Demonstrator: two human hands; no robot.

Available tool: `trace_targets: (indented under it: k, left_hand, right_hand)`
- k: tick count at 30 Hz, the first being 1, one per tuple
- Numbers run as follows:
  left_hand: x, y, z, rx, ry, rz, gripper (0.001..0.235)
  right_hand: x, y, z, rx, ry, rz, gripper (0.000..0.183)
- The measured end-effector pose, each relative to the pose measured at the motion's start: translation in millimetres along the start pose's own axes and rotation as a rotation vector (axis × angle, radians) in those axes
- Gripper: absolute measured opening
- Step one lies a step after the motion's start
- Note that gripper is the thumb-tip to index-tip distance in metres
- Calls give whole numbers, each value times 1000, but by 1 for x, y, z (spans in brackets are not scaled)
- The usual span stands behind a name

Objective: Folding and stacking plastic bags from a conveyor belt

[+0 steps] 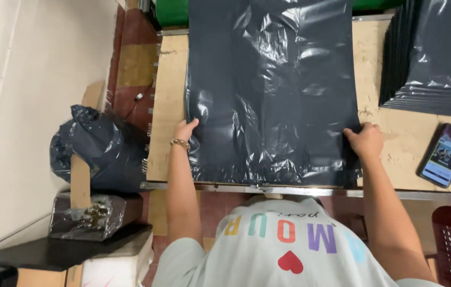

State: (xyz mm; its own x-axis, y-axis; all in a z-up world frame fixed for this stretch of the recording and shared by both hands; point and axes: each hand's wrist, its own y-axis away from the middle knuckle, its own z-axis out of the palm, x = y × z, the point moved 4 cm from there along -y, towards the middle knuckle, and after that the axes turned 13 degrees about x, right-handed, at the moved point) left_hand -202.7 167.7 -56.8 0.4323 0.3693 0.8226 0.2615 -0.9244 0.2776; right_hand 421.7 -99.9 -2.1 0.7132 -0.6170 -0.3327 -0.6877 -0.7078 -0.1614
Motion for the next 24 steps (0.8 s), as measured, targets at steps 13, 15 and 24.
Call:
trace_targets:
  k: [13, 15, 24]
  left_hand:
    - [31, 63, -5, 274, -675, -25, 71]
    - [39, 64, -8, 273, -679, -19, 69]
    - [46, 52, -12, 181, -523, 5, 56]
  right_hand:
    - [-40, 10, 0, -213, -301, 377, 64]
    - [-72, 17, -31, -226, -472, 442, 68]
    - [-166, -39, -110, -278, -1246, 505, 51]
